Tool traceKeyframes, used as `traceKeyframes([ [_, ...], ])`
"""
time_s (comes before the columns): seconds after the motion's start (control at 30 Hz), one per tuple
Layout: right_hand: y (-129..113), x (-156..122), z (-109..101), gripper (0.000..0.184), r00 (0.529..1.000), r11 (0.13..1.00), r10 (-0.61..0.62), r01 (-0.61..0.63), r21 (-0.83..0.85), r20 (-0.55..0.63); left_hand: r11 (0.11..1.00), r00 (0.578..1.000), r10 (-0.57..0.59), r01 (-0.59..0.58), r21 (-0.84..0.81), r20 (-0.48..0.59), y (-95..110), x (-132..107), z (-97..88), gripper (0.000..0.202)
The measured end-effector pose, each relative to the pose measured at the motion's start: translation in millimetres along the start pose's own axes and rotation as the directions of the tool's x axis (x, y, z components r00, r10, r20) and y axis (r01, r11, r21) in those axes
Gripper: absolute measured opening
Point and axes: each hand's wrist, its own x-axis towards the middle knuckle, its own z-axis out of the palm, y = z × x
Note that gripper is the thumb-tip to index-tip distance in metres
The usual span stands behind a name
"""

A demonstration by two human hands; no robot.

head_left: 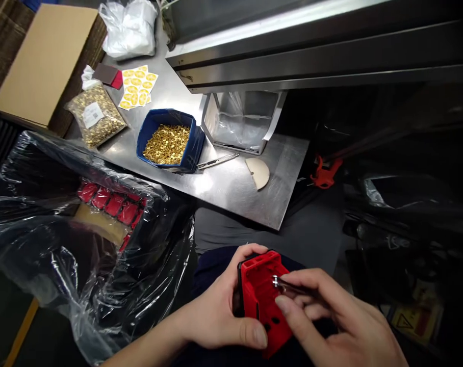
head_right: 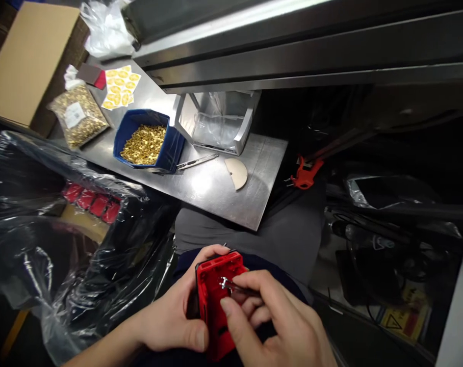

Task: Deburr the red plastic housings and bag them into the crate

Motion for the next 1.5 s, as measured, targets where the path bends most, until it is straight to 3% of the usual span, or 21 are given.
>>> traceKeyframes([
  [0.17,-1.6,-2.5,10.2,0.009,0.996,0.999,-0.029,0.025,0.041,0.086,0.999,1.0,-0.009,0.009,0.034,-0.002,-2.2,-0.8,0.0,0.094],
  [0.47,3.1,-0.3,17.1,0.013,0.973,0.985,0.034,-0.071,0.155,0.23,0.995,1.0,0.003,-0.003,0.095,-0.001,-4.2,-1.9,-0.8,0.093],
  [0.6,1.3,1.3,15.4,0.012,0.982,0.997,-0.007,-0.008,0.082,0.188,0.992,1.0,0.011,-0.013,0.129,0.012,-4.3,-1.2,-2.5,0.094],
  [0.77,-4.6,0.7,12.7,0.015,0.993,0.995,-0.103,0.103,0.006,0.054,0.991,1.0,0.016,-0.018,0.136,0.015,-5.1,-1.0,-4.1,0.108],
  [0.9,-5.3,-1.5,12.0,0.018,0.987,0.988,-0.156,0.156,-0.006,0.038,0.993,0.999,0.002,-0.007,0.122,0.038,-6.0,-0.3,-4.5,0.112],
  [1.17,-2.3,1.6,13.3,0.021,0.958,0.957,-0.285,0.286,-0.056,0.021,0.991,0.999,-0.005,0.0,0.137,0.041,-5.1,-2.1,-5.3,0.112],
  [1.37,-0.2,2.4,8.4,0.023,0.908,0.903,-0.417,0.412,-0.119,-0.023,0.984,0.999,-0.001,-0.005,0.178,0.033,-2.8,-2.3,-3.8,0.101],
  [1.5,1.3,3.3,6.7,0.022,0.901,0.898,-0.431,0.424,-0.114,-0.041,0.983,0.999,-0.031,0.025,0.184,0.03,-0.7,-2.1,-3.8,0.101],
])
